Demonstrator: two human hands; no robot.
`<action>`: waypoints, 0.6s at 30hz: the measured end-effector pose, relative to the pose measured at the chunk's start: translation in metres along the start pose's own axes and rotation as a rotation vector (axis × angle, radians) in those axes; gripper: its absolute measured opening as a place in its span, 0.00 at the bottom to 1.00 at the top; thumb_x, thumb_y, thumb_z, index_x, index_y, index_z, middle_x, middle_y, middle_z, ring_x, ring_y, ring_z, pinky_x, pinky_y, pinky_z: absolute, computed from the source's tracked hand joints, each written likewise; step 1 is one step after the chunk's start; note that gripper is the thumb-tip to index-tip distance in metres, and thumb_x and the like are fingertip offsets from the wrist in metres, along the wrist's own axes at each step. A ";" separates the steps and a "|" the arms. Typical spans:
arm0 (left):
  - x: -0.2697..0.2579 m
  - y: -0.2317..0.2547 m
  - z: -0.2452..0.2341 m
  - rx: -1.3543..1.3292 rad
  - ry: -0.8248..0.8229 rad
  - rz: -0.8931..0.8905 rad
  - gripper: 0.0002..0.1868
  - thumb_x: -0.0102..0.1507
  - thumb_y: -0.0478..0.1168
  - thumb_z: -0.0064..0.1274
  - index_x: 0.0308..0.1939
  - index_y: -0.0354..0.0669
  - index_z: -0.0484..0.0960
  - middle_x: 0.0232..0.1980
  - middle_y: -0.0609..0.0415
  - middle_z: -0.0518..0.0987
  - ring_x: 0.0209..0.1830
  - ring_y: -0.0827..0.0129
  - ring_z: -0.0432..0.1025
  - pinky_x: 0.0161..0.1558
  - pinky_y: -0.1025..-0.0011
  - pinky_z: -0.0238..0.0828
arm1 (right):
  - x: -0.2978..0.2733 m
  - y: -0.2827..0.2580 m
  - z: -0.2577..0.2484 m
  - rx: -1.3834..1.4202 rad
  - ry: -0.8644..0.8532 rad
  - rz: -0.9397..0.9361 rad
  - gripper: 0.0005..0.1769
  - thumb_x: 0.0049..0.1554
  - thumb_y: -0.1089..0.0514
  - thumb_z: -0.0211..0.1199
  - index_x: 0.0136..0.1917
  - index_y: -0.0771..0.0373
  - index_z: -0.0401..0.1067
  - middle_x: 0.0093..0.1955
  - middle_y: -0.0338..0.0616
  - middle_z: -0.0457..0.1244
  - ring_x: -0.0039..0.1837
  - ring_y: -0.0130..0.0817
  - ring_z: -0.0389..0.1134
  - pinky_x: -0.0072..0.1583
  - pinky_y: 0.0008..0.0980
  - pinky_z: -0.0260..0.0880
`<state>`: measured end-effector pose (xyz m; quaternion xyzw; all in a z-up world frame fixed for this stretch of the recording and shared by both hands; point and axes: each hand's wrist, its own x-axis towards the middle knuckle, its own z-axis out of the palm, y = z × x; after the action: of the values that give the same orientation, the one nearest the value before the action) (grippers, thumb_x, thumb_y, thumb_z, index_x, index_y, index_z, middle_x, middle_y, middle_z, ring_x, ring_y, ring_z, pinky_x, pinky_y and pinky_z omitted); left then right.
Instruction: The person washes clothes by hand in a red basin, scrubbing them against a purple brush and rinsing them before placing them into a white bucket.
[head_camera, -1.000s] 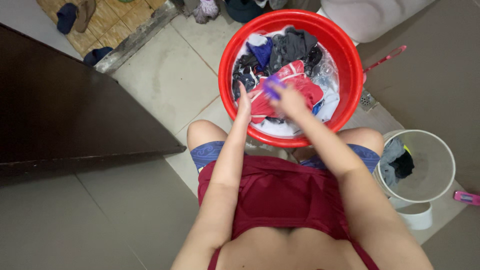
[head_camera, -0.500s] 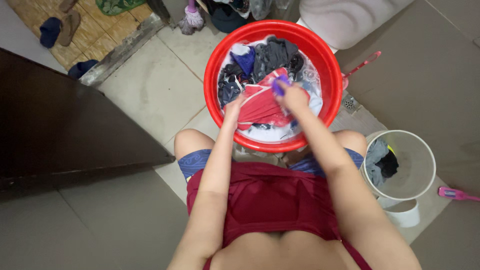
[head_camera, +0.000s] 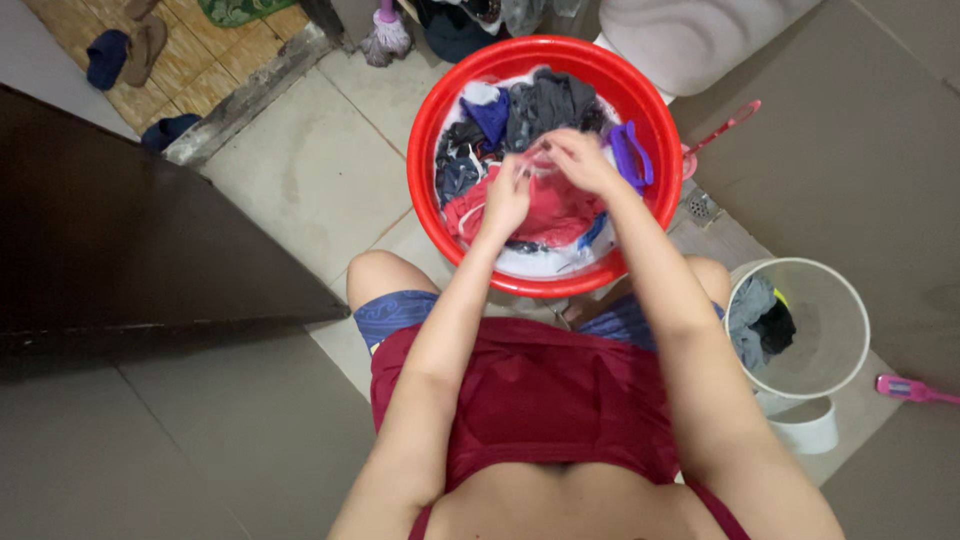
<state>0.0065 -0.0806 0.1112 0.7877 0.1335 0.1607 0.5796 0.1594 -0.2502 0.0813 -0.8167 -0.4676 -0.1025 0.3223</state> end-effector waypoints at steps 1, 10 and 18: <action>0.004 0.017 -0.006 -0.028 0.002 0.016 0.13 0.67 0.32 0.48 0.55 0.43 0.74 0.45 0.43 0.83 0.43 0.58 0.79 0.44 0.63 0.75 | 0.001 0.002 0.019 0.460 -0.117 0.409 0.16 0.66 0.46 0.60 0.58 0.59 0.77 0.52 0.48 0.67 0.53 0.42 0.66 0.53 0.42 0.67; 0.074 0.186 -0.119 -0.375 -0.203 0.436 0.03 0.76 0.32 0.45 0.52 0.36 0.73 0.43 0.62 0.72 0.43 0.81 0.65 0.47 0.80 0.66 | 0.042 -0.074 -0.046 0.889 -0.344 0.226 0.08 0.63 0.54 0.63 0.51 0.60 0.75 0.50 0.32 0.63 0.54 0.21 0.63 0.55 0.22 0.64; 0.076 0.236 -0.143 -0.503 -0.413 0.474 0.04 0.76 0.32 0.46 0.54 0.36 0.73 0.46 0.63 0.72 0.45 0.82 0.66 0.50 0.79 0.68 | 0.074 -0.095 -0.044 0.974 -0.073 0.085 0.10 0.62 0.60 0.65 0.55 0.61 0.68 0.59 0.32 0.59 0.64 0.21 0.60 0.67 0.23 0.60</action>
<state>0.0231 0.0046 0.3841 0.6458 -0.2146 0.1558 0.7159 0.1266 -0.1923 0.1914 -0.5923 -0.4385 0.1700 0.6541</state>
